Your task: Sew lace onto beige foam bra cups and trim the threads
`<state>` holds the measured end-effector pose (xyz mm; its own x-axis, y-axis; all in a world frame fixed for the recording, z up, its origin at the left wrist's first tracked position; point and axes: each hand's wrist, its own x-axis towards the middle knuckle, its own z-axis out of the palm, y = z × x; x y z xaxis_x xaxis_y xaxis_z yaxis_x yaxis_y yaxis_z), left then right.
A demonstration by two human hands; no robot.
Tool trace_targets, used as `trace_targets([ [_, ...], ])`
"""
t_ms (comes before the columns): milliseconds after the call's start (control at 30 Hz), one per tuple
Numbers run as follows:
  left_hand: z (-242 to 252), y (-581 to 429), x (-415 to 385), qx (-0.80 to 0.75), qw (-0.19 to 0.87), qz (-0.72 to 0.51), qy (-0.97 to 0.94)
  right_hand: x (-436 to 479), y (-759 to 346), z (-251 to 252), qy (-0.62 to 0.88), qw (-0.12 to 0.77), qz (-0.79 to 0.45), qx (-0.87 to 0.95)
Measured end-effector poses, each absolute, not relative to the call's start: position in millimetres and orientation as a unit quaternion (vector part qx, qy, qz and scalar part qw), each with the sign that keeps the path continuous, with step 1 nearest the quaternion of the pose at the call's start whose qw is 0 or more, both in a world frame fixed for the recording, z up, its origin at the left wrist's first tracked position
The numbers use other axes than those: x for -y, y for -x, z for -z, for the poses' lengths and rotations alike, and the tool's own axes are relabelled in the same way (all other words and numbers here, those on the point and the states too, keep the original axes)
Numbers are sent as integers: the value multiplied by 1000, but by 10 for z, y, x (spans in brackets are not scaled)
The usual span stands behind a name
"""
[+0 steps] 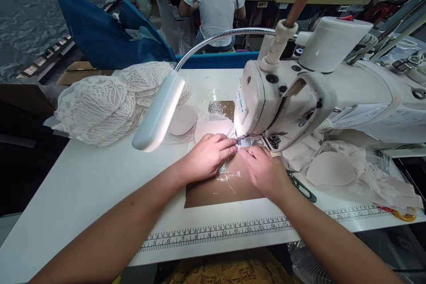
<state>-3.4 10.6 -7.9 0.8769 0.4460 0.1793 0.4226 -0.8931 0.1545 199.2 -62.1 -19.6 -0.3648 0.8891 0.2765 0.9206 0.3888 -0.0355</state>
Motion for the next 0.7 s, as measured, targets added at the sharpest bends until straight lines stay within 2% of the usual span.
trace_targets([
  [433,75,32,-151,-251,45,-125,-959,608,-2035,196,557,154,2,816],
  [600,-70,52,-73,-277,17,-80,-957,622,-2073,196,553,177,4,814],
  [700,-197,71,35,-293,40,-40,-954,628,-2109,213,550,199,37,810],
])
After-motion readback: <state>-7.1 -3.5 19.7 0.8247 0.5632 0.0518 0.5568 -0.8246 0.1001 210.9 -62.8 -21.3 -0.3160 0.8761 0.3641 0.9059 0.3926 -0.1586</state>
